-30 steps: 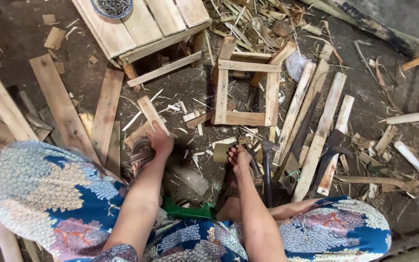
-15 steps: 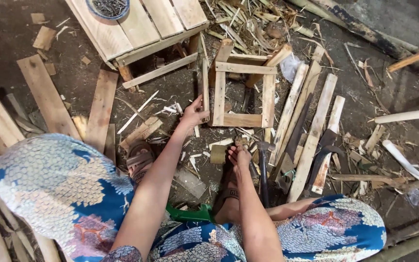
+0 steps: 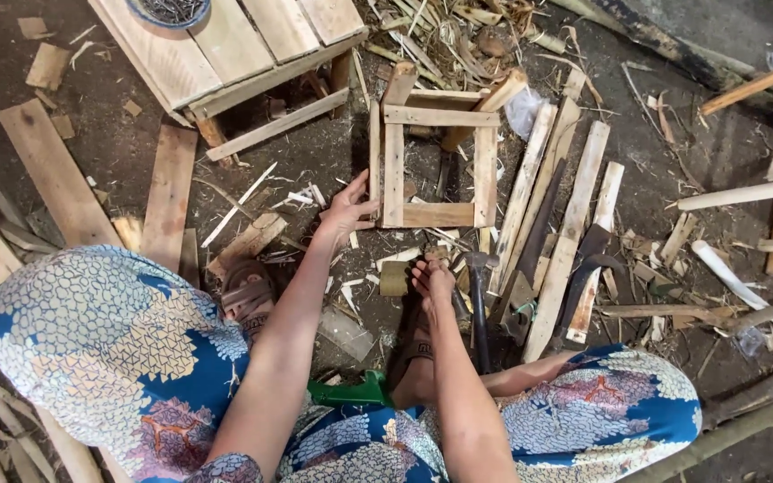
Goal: The person sits on the ground assembling a small wooden frame from scrap planks. They position wood pieces into a square frame, pick nails from a bowl, and hammer the nails to fasten the joints, then add a longer plank to the frame.
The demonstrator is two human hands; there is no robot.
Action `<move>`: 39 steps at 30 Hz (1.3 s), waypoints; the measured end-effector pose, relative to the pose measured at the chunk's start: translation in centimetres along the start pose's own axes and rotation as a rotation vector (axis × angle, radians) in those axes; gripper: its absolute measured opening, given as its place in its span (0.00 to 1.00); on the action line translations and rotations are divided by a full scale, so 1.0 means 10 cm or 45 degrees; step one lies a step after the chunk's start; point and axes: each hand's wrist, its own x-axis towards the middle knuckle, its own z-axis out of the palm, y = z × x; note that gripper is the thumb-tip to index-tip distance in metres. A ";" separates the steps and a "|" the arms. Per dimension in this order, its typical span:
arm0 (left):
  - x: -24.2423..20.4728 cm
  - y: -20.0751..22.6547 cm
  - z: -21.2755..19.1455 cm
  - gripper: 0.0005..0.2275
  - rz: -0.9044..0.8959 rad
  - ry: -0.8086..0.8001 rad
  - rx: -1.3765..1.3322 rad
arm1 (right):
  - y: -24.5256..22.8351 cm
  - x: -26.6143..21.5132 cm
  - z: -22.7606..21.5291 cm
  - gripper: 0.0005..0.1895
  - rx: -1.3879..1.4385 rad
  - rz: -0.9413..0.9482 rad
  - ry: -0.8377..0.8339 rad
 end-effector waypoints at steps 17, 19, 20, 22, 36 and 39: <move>-0.03 -0.15 -0.05 0.35 0.022 0.244 0.064 | 0.28 0.10 -0.07 0.15 -0.046 0.085 -0.011; 0.19 -0.60 -0.46 0.36 0.033 0.324 0.101 | 0.28 0.09 -0.06 0.14 -0.035 0.092 0.008; 0.42 -0.96 -0.78 0.31 -0.035 0.750 0.503 | 0.26 0.05 -0.05 0.14 -0.033 0.092 0.028; 0.54 -1.02 -1.04 0.26 -0.093 1.159 0.923 | 0.28 0.07 -0.04 0.14 -0.017 0.094 0.058; 0.11 -0.73 -0.99 0.22 0.066 1.315 0.531 | -0.27 0.65 -1.27 0.27 -1.270 0.072 1.052; -0.20 -0.43 -0.60 0.20 0.123 1.261 0.440 | 0.02 0.81 -1.51 0.35 -1.340 0.124 0.984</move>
